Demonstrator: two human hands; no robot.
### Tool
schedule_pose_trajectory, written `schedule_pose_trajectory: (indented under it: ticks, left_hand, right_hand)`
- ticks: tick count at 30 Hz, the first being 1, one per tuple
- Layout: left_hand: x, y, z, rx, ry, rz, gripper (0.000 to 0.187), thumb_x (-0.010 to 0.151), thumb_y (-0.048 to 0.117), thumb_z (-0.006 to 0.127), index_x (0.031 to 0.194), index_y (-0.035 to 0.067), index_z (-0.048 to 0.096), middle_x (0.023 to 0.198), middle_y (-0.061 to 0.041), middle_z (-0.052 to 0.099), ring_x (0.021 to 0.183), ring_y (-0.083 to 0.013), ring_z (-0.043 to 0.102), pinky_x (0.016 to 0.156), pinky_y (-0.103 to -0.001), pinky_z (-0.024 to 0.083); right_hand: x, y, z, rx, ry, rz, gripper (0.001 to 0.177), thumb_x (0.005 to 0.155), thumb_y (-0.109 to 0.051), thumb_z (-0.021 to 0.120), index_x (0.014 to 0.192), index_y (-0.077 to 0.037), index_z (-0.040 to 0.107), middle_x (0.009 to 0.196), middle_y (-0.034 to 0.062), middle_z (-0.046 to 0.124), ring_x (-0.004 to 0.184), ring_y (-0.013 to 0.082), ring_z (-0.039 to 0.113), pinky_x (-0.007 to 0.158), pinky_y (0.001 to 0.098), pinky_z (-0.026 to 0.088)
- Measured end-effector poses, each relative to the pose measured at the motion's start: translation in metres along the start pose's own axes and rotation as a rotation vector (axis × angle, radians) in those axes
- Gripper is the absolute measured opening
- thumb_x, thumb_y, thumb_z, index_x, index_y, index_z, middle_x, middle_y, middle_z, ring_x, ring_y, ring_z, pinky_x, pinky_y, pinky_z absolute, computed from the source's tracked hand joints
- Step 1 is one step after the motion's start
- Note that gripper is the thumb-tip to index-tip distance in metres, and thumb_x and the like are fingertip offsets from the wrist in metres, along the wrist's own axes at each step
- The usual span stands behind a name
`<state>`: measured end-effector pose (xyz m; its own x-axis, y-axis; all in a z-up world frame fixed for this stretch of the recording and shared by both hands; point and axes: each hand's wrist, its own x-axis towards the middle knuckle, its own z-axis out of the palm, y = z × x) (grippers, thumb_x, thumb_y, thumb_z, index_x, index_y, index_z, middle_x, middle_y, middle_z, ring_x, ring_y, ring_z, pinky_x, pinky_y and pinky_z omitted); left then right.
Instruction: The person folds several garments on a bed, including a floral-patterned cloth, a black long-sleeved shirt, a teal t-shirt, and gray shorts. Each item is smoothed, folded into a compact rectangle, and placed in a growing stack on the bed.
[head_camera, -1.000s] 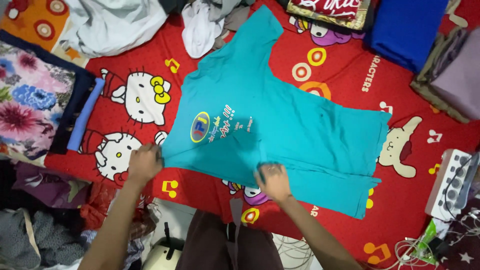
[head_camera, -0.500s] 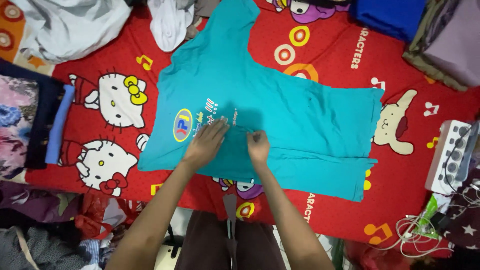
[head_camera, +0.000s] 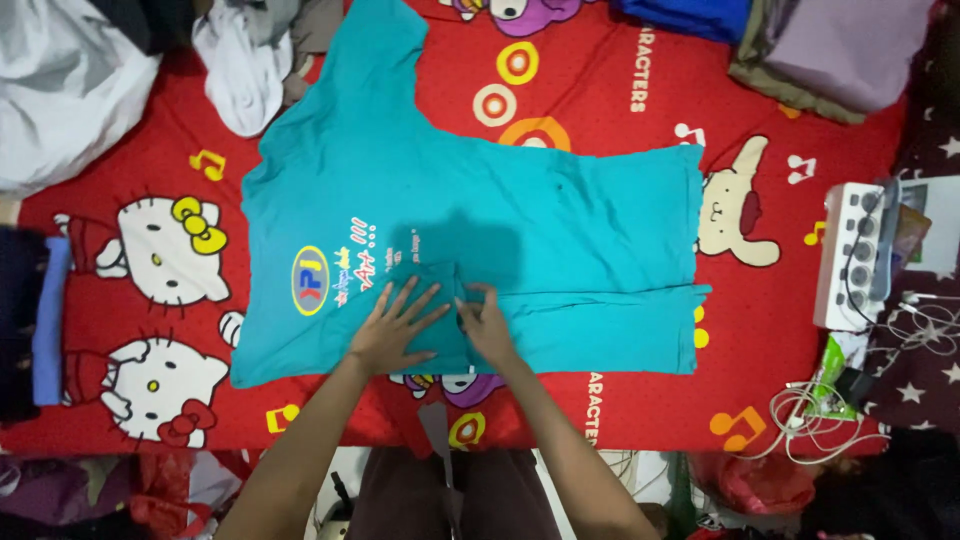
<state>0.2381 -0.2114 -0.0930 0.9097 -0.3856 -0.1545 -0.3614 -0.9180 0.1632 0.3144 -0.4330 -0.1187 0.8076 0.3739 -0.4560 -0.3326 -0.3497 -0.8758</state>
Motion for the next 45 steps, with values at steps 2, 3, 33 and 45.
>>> schedule_pose_trajectory:
  ticks: [2,3,33,45]
  left_hand:
    - [0.011,0.005,-0.027,0.015,-0.343,-0.01,0.084,0.092,0.079,0.038,0.163,0.044,0.008,0.173,-0.002,-0.001,0.157,-0.0398,-0.003,0.122,-0.07,0.004]
    - [0.013,0.006,-0.032,0.021,-0.344,-0.003,0.084,0.092,0.079,0.038,0.163,0.044,0.008,0.173,-0.002,-0.001,0.157,-0.0398,-0.003,0.122,-0.07,0.004]
    - [0.247,-0.213,-0.031,0.706,-0.382,-0.307,0.035,0.1,0.012,0.053,0.092,0.032,0.08,0.096,0.01,0.079,0.103,-0.0139,0.07,0.11,-0.057,0.018]
    - [0.101,-0.116,-0.076,0.735,-0.102,-0.085,0.016,0.088,0.005,0.07,0.082,0.019,0.076,0.084,-0.003,0.072,0.085,-0.0189,0.066,0.089,-0.046,0.037]
  right_hand:
    - [-0.005,-0.003,-0.007,-0.055,-0.055,-0.057,0.039,0.107,-0.028,0.057,0.136,-0.006,0.044,0.087,0.0222,0.075,0.074,0.0318,0.076,0.063,0.0398,0.059]
    - [-0.008,-0.012,-0.02,-0.049,-0.048,-0.058,0.039,0.107,-0.028,0.057,0.136,-0.006,0.044,0.087,0.0222,0.075,0.074,0.0318,0.076,0.063,0.0398,0.059]
    - [0.183,-0.083,-0.408,-1.864,0.23,-0.442,0.019,0.105,-0.017,0.054,0.118,-0.021,0.067,0.111,0.0033,0.074,0.106,0.0205,0.069,0.096,0.044,0.044]
    - [0.004,-0.096,-0.395,-1.944,0.204,-0.743,0.007,0.102,-0.015,0.054,0.1,-0.016,0.06,0.102,0.0054,0.072,0.098,0.0222,0.072,0.089,0.0374,0.055]
